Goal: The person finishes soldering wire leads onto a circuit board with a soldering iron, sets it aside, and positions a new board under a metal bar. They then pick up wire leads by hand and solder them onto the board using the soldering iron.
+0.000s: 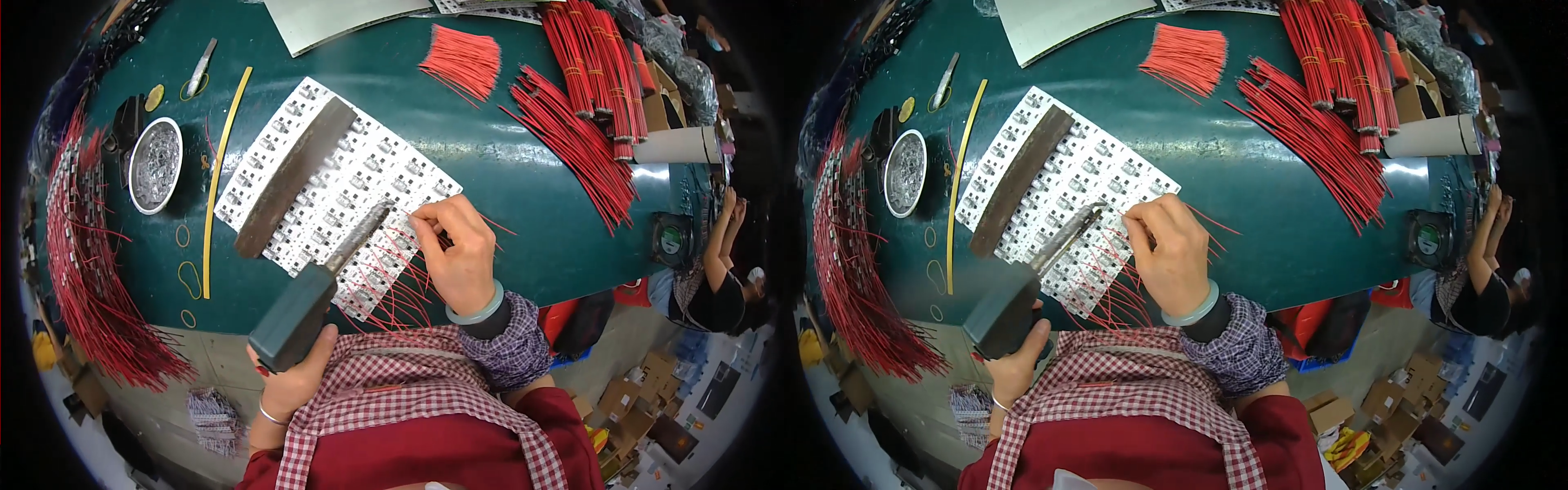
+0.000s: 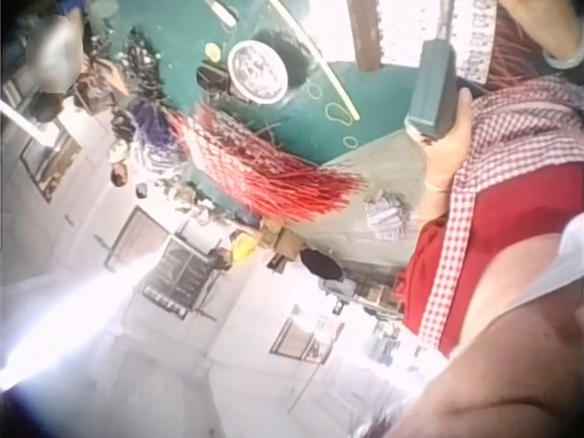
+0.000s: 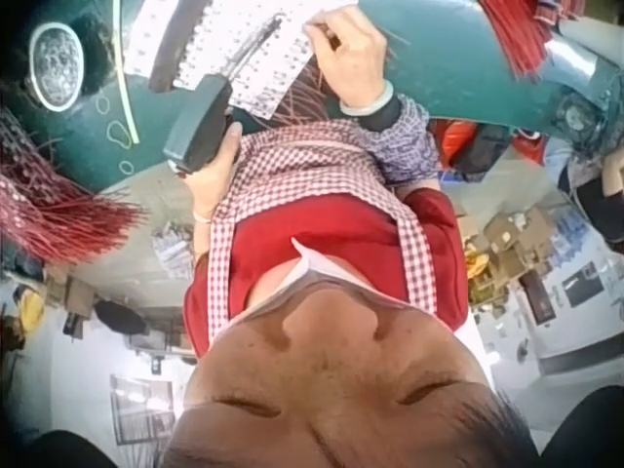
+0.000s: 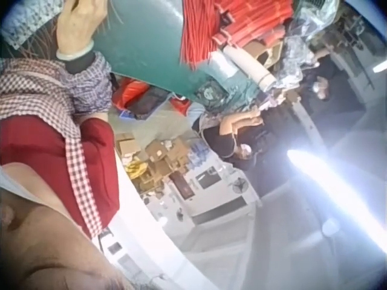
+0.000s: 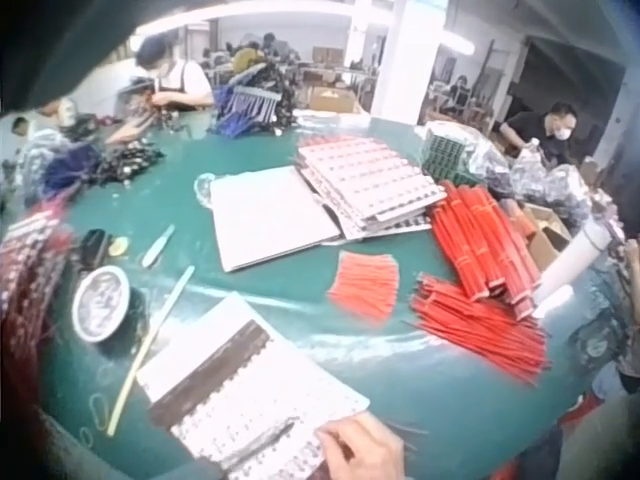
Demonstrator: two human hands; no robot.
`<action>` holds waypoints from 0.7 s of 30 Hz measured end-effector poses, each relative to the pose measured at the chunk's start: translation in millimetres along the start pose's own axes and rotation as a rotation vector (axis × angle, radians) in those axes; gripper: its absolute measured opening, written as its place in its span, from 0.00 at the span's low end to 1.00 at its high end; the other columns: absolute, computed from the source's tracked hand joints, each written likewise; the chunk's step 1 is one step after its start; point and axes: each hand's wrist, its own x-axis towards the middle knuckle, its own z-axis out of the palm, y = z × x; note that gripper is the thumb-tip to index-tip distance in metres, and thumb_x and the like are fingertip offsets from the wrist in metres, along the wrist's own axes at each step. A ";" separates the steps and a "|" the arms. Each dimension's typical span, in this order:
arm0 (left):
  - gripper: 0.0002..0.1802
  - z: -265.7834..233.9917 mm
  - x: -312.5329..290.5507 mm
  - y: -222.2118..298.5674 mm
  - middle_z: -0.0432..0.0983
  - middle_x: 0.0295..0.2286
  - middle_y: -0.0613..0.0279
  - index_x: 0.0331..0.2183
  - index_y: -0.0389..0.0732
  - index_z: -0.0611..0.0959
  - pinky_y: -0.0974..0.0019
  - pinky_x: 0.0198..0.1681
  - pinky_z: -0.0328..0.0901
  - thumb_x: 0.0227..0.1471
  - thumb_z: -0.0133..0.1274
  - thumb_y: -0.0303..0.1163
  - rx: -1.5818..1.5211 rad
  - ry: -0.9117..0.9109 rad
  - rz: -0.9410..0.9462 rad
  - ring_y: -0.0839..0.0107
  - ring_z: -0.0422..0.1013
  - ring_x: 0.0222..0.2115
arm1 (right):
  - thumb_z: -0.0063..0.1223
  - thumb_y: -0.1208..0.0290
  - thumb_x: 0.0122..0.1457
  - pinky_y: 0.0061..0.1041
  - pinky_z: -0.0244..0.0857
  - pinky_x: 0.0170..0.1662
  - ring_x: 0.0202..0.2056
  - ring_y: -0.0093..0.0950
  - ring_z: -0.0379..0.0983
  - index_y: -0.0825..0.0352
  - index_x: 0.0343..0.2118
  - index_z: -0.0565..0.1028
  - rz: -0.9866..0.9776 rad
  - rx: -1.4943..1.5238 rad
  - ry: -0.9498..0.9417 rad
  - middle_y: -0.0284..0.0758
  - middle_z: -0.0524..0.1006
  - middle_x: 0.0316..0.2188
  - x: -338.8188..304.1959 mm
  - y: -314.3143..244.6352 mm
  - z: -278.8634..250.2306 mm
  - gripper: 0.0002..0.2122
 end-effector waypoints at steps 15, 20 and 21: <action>0.13 4.6 5.1 -9.7 0.76 0.28 0.55 0.35 0.30 0.83 0.68 0.26 0.66 0.42 0.63 0.19 0.068 -0.059 0.174 0.67 0.73 0.23 | 0.61 0.86 0.46 0.34 0.63 0.26 0.24 0.36 0.70 0.68 0.26 0.73 -0.092 -0.140 0.048 0.37 0.68 0.24 -9.6 -5.1 14.7 0.08; 0.12 4.7 9.2 -5.2 0.75 0.26 0.56 0.34 0.30 0.82 0.68 0.25 0.65 0.41 0.62 0.18 0.068 -0.091 0.184 0.67 0.71 0.22 | 0.60 0.86 0.46 0.35 0.64 0.26 0.25 0.36 0.70 0.68 0.26 0.73 -0.097 -0.134 0.048 0.37 0.68 0.24 -10.0 -4.9 15.2 0.08; 0.11 2.9 9.2 -4.9 0.74 0.26 0.56 0.32 0.30 0.82 0.68 0.24 0.64 0.41 0.62 0.18 0.122 -0.114 0.190 0.67 0.71 0.21 | 0.60 0.86 0.46 0.35 0.64 0.26 0.25 0.36 0.70 0.68 0.26 0.73 -0.097 -0.135 0.048 0.37 0.68 0.24 -9.9 -5.2 15.1 0.08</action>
